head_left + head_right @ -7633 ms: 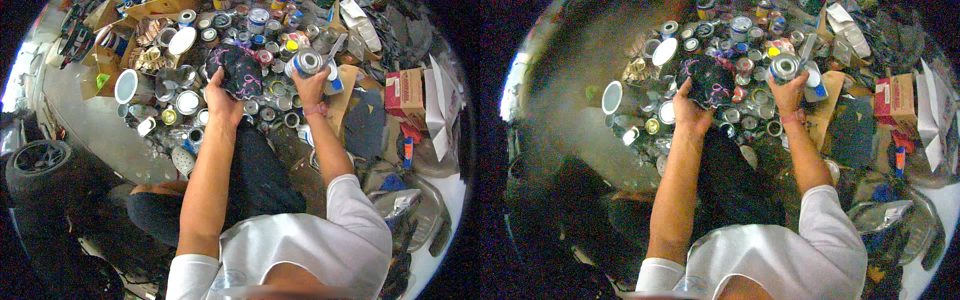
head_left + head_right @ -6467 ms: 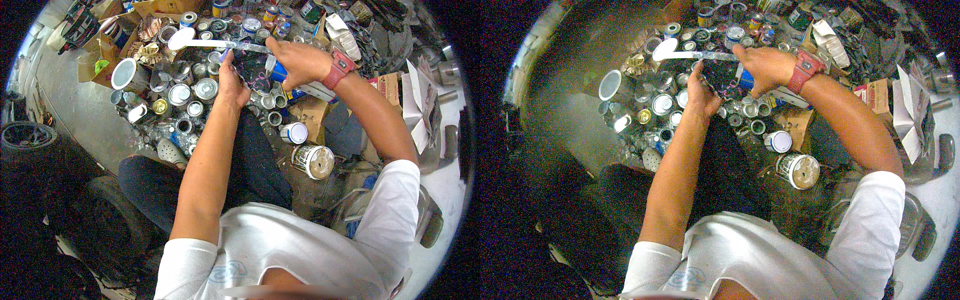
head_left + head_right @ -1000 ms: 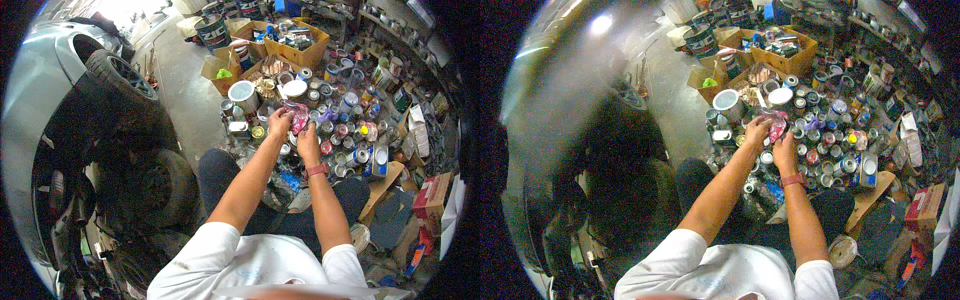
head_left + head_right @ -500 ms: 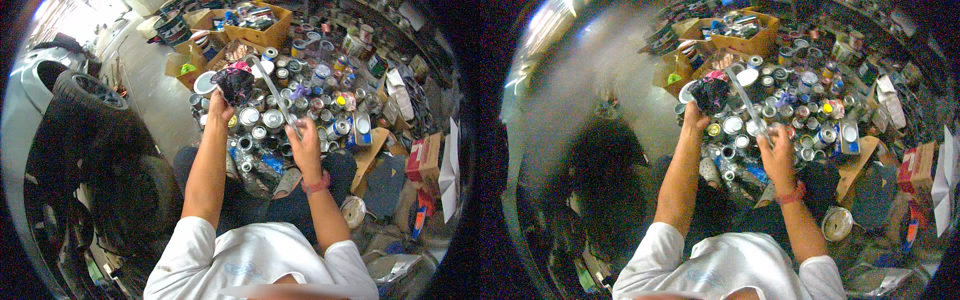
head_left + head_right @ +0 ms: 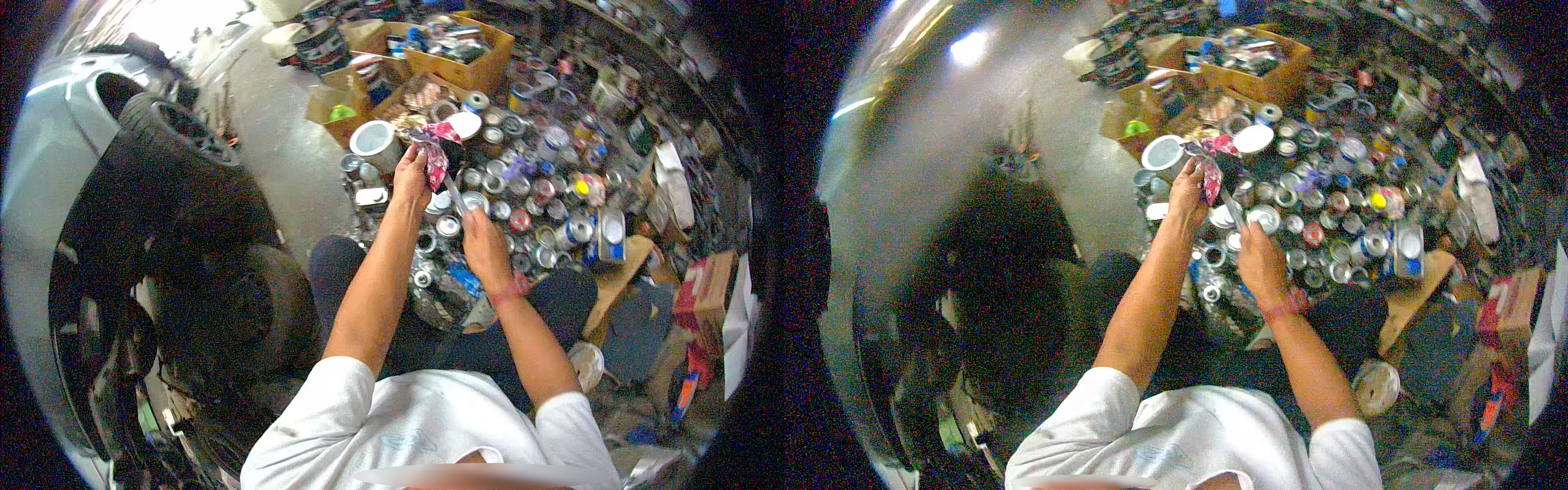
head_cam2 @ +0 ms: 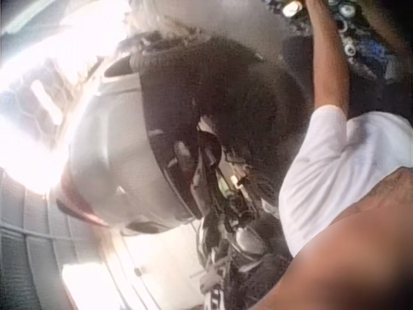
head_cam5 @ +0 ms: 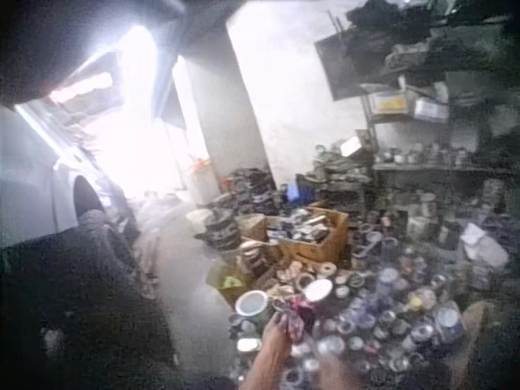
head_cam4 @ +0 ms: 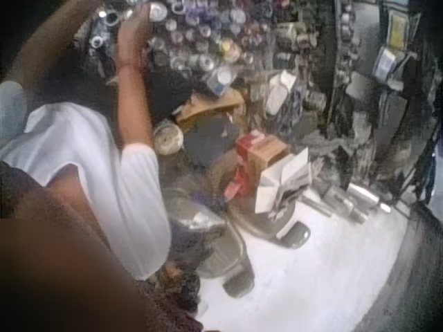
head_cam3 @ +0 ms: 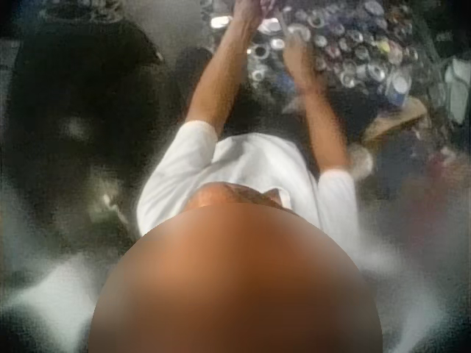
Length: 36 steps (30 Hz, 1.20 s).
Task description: The person sits on the floor and pours paint from several cans into a small metal container. They then use a putty knife to stir the mixture thoroughly.
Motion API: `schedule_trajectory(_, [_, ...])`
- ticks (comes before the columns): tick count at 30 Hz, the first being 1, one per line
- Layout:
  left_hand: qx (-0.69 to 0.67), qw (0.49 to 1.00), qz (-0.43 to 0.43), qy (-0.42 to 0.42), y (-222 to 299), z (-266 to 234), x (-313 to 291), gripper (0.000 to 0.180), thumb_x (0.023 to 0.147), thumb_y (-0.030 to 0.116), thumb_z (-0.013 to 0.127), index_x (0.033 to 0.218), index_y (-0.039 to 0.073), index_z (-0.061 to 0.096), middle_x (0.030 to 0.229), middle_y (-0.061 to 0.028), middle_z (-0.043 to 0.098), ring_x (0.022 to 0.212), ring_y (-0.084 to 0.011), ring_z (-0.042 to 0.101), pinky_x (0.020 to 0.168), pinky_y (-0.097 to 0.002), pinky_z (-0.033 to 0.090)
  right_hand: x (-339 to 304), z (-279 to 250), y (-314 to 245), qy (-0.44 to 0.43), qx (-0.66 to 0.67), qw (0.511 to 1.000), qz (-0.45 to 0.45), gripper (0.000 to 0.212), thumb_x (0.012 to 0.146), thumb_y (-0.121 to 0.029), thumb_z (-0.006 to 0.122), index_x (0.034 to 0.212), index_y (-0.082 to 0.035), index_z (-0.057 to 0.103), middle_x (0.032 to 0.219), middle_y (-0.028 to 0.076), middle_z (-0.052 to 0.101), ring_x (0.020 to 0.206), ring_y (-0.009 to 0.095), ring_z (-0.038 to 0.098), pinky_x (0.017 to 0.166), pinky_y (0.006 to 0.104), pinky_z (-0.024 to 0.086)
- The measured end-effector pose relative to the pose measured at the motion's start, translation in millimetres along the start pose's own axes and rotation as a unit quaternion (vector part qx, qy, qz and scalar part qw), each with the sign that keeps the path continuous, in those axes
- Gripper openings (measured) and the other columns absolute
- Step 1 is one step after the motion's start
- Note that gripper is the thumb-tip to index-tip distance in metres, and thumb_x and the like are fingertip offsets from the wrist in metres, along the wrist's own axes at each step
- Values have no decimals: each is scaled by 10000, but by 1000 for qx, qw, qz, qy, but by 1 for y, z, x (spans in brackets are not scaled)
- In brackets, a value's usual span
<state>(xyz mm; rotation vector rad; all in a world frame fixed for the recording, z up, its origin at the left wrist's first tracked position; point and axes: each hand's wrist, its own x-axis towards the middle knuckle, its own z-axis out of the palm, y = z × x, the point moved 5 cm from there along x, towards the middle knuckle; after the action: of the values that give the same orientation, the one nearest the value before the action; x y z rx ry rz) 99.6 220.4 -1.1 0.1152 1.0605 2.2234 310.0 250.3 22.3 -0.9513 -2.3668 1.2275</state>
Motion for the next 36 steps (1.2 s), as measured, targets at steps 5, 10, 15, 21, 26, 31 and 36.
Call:
schedule_trajectory(5, [224,971,-81,7,-28,1,-18,49,983,55,598,970,83,636,800,-2,635,644,-113,582,521,-307,482,26,-9,-2,78,9,997,-20,272,1050,-235,471,1064,-5,615,1001,287,684,980,514,630,782,583,481])
schedule_trajectory(10, [86,996,7,-10,-17,-1,7,198,965,25,618,1156,15,671,977,-38,709,800,-148,664,708,-305,551,24,-1,2,-5,-40,999,-36,268,1040,-245,494,1001,-1,596,957,311,670,923,532,632,749,604,492])
schedule_trajectory(15, [121,993,-5,4,-24,-34,12,210,997,69,576,1198,64,635,960,-71,700,753,-173,673,646,-325,561,25,10,11,63,110,987,-103,239,1022,-219,514,960,-11,615,884,302,665,873,530,638,717,595,490])
schedule_trajectory(21, [172,981,-63,60,-43,-58,6,227,994,169,585,1204,90,624,927,-46,685,764,-170,663,671,-310,553,8,34,27,25,75,995,-54,269,1033,-269,521,983,-10,576,859,284,653,857,527,620,703,571,476])
schedule_trajectory(26, [67,996,-31,53,-21,-85,32,224,1041,81,546,1251,29,604,1084,-106,705,929,-219,708,777,-377,598,-56,6,32,-7,68,998,3,258,1047,-261,531,1004,-21,615,840,229,686,803,464,664,663,511,492])
schedule_trajectory(31, [-50,994,-80,-46,-18,-60,13,290,1050,232,519,1223,37,646,1191,-136,708,1066,-297,693,968,-459,569,-50,-45,24,94,113,989,30,308,1054,-278,524,1013,-12,673,850,201,709,814,383,703,715,453,517])
schedule_trajectory(36, [-104,972,-148,-147,-22,-20,-11,362,997,391,596,1206,109,684,1204,-86,724,1081,-289,695,970,-483,566,-1,-37,22,111,73,991,-3,292,1051,-276,521,1041,-9,640,947,235,701,906,450,674,766,510,507])
